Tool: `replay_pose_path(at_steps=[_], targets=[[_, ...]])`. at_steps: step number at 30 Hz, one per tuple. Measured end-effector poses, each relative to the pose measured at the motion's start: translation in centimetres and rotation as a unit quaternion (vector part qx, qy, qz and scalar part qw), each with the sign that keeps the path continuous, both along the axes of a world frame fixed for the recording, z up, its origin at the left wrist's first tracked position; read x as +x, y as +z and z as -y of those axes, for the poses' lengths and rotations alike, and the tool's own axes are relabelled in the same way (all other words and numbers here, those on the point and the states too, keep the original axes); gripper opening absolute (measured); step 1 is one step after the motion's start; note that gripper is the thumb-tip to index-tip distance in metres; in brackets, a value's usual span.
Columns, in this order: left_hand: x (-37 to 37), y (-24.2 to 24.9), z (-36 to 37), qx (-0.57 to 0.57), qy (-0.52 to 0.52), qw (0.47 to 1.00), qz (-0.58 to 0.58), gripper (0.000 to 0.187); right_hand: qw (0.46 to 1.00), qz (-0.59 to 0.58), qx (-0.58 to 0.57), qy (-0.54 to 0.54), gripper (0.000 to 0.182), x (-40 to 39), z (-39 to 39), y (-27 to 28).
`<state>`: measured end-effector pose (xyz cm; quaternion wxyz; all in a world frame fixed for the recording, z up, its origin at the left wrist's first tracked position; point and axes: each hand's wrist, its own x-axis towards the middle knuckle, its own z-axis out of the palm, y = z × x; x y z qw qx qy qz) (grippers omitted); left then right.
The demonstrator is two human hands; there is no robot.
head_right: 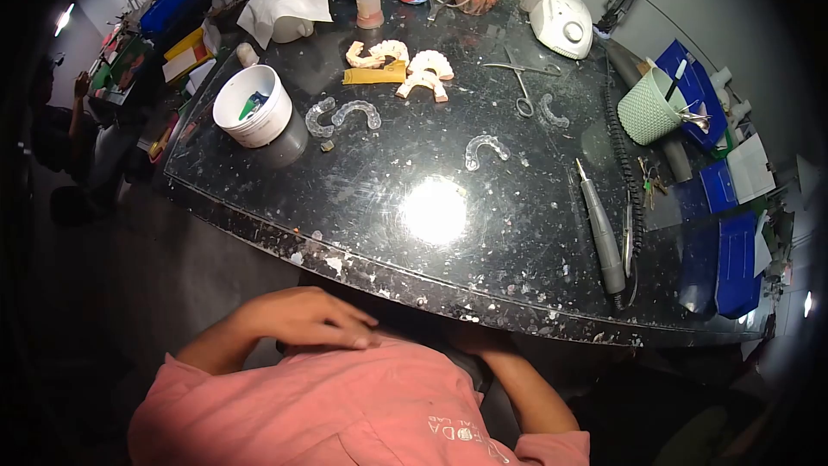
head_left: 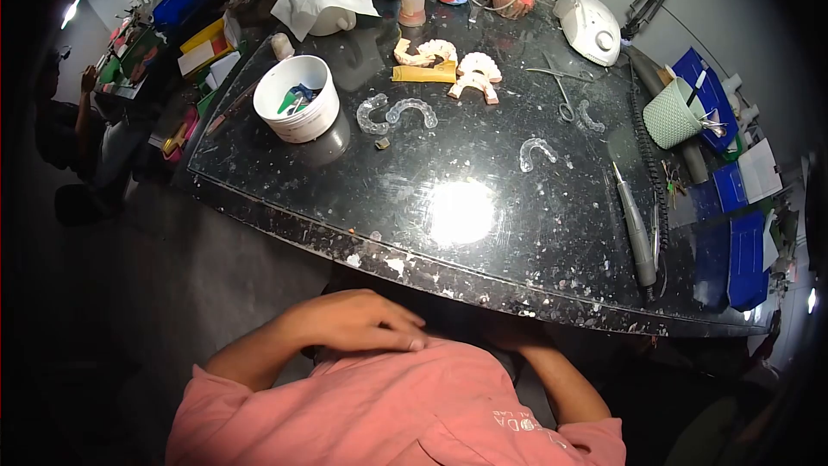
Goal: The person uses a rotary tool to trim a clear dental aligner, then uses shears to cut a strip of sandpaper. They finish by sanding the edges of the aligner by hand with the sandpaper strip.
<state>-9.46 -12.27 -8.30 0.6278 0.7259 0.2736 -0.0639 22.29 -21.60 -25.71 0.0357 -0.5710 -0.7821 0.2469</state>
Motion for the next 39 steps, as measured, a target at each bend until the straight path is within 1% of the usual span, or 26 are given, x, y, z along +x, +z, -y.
replay_pose_path(at_steps=[1, 2, 3, 4, 5, 7, 9, 11, 13, 15, 16, 17, 19, 21, 23, 27, 29, 30, 31, 33, 34, 35, 36, 37, 38, 39], targets=[[-0.8, 0.9, -0.1, 0.056, -0.019, 0.993, 0.104, 0.044, 0.992, 0.052, -0.112, 0.031, 0.048, -0.3, 0.2, 1.1], [-1.4, 2.9, -0.9, 0.049, -0.024, 0.983, 0.176, 0.039, 0.992, 0.053, -0.112, 0.03, 0.048, -0.5, 0.4, 2.9], [-1.8, 5.5, -1.9, 0.04, -0.03, 0.968, 0.245, 0.034, 0.977, -0.014, -0.211, -0.003, 0.05, -1.3, 0.4, 6.5], [-1.9, 8.8, -2.6, 0.065, 0.055, 0.97, 0.228, 0.031, 0.947, -0.083, -0.307, -0.036, 0.053, -1.8, 0.4, 9.7], [-1.8, 11.0, -3.7, 0.09, 0.138, 0.964, 0.209, 0.028, 0.947, -0.086, -0.308, -0.039, 0.053, -1.9, 0.5, 11.9], [-0.1, 12.3, -7.6, 0.348, 0.221, 0.901, 0.139, 0.025, 0.939, -0.136, -0.317, 0.002, 0.055, -1.5, 0.7, 15.8], [1.6, 11.8, -12.9, 0.513, 0.196, 0.835, 0.03, 0.026, 0.961, -0.185, -0.175, 0.108, 0.056, -0.7, 0.8, 18.9], [3.6, 10.5, -16.6, 0.542, 0.196, 0.815, -0.053, 0.029, 0.942, -0.247, -0.197, 0.115, 0.051, -0.2, -0.6, 24.9], [5.2, 9.4, -18.5, 0.57, 0.157, 0.804, -0.073, 0.028, 0.936, -0.327, -0.12, 0.057, 0.041, 0.8, -1.9, 28.8], [6.2, 8.6, -19.2, 0.597, 0.123, 0.786, -0.103, 0.027, 0.945, -0.328, 0.02, 0.0, 0.031, 1.9, -5.7, 29.6], [6.5, 8.5, -19.4, 0.584, 0.123, 0.793, -0.124, 0.025, 0.942, -0.326, 0.039, -0.065, 0.027, 2.0, -8.6, 30.0], [6.6, 8.3, -19.7, 0.569, 0.124, 0.799, -0.147, 0.023, 0.948, -0.298, 0.086, -0.067, 0.028, 2.8, -12.1, 29.7], [6.3, 7.4, -20.1, 0.565, 0.145, 0.802, -0.126, 0.018, 0.97, -0.126, 0.197, -0.072, 0.031, 4.5, -19.7, 28.5], [5.9, 7.1, -20.4, 0.568, 0.172, 0.8, -0.084, 0.015, 0.976, -0.012, 0.185, -0.115, 0.037, 5.1, -26.1, 26.8], [5.7, 6.9, -20.5, 0.582, 0.172, 0.789, -0.093, 0.014, 0.975, 0.12, 0.147, -0.111, 0.045, 5.0, -30.4, 25.5], [5.1, 6.2, -20.6, 0.626, 0.127, 0.768, -0.046, 0.012, 0.973, 0.129, 0.141, -0.132, 0.047, 4.2, -33.1, 24.6], [5.3, 6.4, -20.1, 0.658, 0.12, 0.739, -0.084, 0.013, 0.969, 0.16, 0.134, -0.128, 0.04, 3.6, -32.5, 25.1], [5.2, 6.5, -20.3, 0.682, 0.134, 0.717, -0.047, 0.014, 0.957, 0.178, 0.198, -0.118, 0.033, 3.3, -31.8, 25.0], [5.1, 6.7, -20.5, 0.698, 0.176, 0.693, -0.039, 0.015, 0.956, 0.18, 0.197, -0.122, 0.033, 3.4, -31.8, 24.9], [4.9, 7.5, -20.8, 0.754, 0.248, 0.601, 0.091, 0.01, 0.919, 0.053, 0.361, -0.15, 0.029, 3.5, -31.9, 25.0], [5.1, 8.8, -20.3, 0.774, 0.265, 0.562, 0.121, 0.01, 0.919, 0.058, 0.358, -0.151, 0.029, 3.6, -32.3, 25.4], [5.3, 10.2, -19.7, 0.79, 0.281, 0.523, 0.15, 0.01, 0.876, -0.077, 0.458, -0.129, 0.029, 3.9, -32.8, 26.0], [5.4, 11.0, -19.8, 0.763, 0.29, 0.542, 0.2, 0.01, 0.806, -0.209, 0.544, -0.105, 0.028, 4.0, -32.9, 26.7], [6.1, 11.5, -19.1, 0.753, 0.315, 0.522, 0.247, 0.006, 0.785, -0.31, 0.526, -0.106, 0.029, 3.7, -31.8, 28.2], [7.1, 11.6, -18.4, 0.619, 0.352, 0.626, 0.318, 0.005, 0.78, -0.337, 0.506, -0.148, 0.035, 3.9, -30.2, 30.3], [7.9, 11.5, -17.9, 0.462, 0.375, 0.709, 0.378, 0.005, 0.772, -0.362, 0.486, -0.19, 0.054, 4.7, -28.8, 31.6]])
